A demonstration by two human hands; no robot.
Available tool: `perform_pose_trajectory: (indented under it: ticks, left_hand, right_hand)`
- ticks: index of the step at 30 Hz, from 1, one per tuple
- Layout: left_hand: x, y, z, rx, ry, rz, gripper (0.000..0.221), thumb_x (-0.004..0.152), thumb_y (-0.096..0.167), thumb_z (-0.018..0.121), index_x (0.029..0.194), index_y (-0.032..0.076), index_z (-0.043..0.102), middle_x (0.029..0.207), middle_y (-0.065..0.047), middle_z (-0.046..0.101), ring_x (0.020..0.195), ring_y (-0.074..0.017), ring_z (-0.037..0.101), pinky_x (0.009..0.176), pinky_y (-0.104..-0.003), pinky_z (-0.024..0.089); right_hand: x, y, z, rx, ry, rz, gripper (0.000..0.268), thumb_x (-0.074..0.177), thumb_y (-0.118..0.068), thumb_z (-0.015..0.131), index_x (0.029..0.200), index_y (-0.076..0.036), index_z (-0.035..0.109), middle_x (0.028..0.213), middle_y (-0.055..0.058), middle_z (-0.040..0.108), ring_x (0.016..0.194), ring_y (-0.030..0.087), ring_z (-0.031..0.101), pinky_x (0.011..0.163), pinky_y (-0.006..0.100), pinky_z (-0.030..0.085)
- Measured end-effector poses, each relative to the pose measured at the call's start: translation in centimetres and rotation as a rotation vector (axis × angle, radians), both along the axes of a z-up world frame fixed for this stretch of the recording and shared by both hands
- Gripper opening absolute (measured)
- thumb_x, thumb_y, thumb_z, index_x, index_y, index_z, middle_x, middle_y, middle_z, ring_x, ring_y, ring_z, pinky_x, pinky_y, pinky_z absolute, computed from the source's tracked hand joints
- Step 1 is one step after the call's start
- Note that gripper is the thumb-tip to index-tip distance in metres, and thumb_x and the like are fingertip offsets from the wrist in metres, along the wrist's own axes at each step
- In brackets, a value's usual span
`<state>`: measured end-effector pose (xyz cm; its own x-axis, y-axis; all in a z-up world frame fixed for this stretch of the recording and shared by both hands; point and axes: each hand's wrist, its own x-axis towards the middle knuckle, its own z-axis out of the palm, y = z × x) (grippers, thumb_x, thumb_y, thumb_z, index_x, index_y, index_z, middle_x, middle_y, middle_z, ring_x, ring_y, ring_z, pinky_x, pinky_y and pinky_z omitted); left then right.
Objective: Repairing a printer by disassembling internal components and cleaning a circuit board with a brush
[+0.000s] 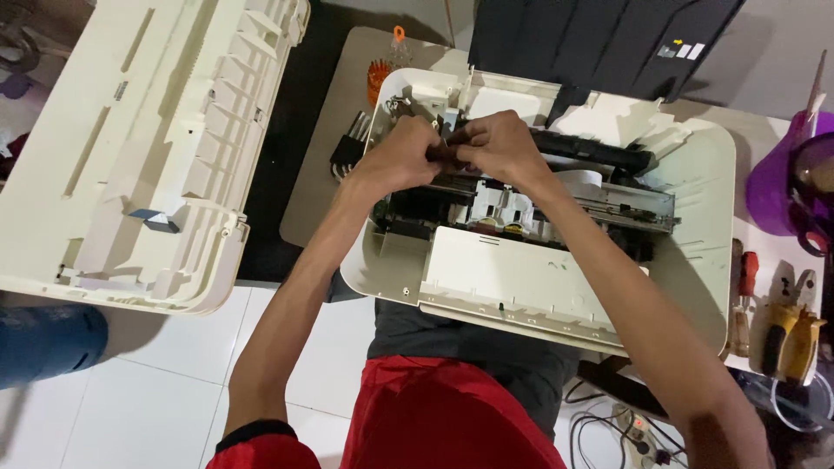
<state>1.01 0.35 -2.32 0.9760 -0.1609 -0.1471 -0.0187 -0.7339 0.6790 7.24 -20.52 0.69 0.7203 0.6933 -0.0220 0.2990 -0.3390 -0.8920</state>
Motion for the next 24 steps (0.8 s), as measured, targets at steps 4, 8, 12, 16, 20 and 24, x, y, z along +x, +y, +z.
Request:
perform_pose_trajectory:
  ticks: [4, 8, 12, 16, 20, 24]
  left_hand:
    - [0.0, -0.1, 0.8, -0.004, -0.162, 0.046, 0.010, 0.078, 0.016, 0.073, 0.078, 0.006, 0.075, 0.071, -0.018, 0.071, 0.067, -0.0305, 0.071, 0.048, -0.041, 0.048]
    - [1.9, 0.9, -0.4, 0.026, -0.323, 0.138, 0.014, 0.077, 0.013, 0.073, 0.089, 0.007, 0.079, 0.080, -0.019, 0.073, 0.076, -0.0399, 0.075, 0.054, -0.041, 0.057]
    - [0.8, 0.3, 0.0, 0.087, -0.318, 0.115, 0.016, 0.079, 0.008, 0.072, 0.094, 0.007, 0.078, 0.081, -0.016, 0.074, 0.077, -0.0385, 0.076, 0.054, -0.042, 0.060]
    - [0.1, -0.1, 0.7, 0.000, -0.212, 0.123, 0.027, 0.084, 0.002, 0.065, 0.106, 0.002, 0.080, 0.094, -0.028, 0.074, 0.090, -0.0512, 0.071, 0.065, -0.052, 0.062]
    - [-0.2, -0.2, 0.0, 0.034, -0.183, 0.140, 0.030, 0.086, -0.001, 0.063, 0.112, -0.001, 0.078, 0.096, -0.032, 0.072, 0.092, -0.0541, 0.070, 0.066, -0.056, 0.062]
    - [0.6, 0.3, -0.8, 0.078, -0.170, 0.098, 0.032, 0.086, -0.002, 0.060, 0.112, 0.003, 0.079, 0.097, -0.030, 0.074, 0.094, -0.0527, 0.071, 0.069, -0.054, 0.064]
  right_hand:
    - [-0.6, -0.1, 1.1, -0.069, -0.018, -0.014, 0.037, 0.093, -0.008, 0.075, 0.123, 0.011, 0.067, 0.112, 0.035, 0.068, 0.114, 0.058, 0.062, 0.092, 0.071, 0.058]
    - [-0.4, 0.2, 0.2, -0.071, -0.030, -0.011, 0.034, 0.093, -0.012, 0.076, 0.123, 0.005, 0.070, 0.112, 0.031, 0.070, 0.114, 0.056, 0.063, 0.091, 0.068, 0.059]
    - [-0.3, 1.0, -0.5, -0.120, -0.014, 0.007, 0.032, 0.093, -0.013, 0.075, 0.123, 0.000, 0.072, 0.109, 0.030, 0.071, 0.111, 0.054, 0.065, 0.091, 0.067, 0.060]
    - [1.2, 0.7, -3.9, -0.070, -0.068, 0.010, 0.032, 0.093, -0.013, 0.077, 0.121, 0.001, 0.073, 0.105, 0.028, 0.071, 0.104, 0.050, 0.068, 0.084, 0.061, 0.062]
    - [1.2, 0.7, -4.3, -0.069, -0.095, 0.018, 0.026, 0.095, -0.015, 0.078, 0.119, -0.005, 0.075, 0.099, 0.022, 0.074, 0.097, 0.044, 0.072, 0.075, 0.055, 0.064]
    - [1.3, 0.7, -4.6, -0.068, -0.108, 0.026, 0.025, 0.095, -0.011, 0.075, 0.119, -0.004, 0.075, 0.097, 0.023, 0.073, 0.095, 0.043, 0.072, 0.071, 0.054, 0.063]
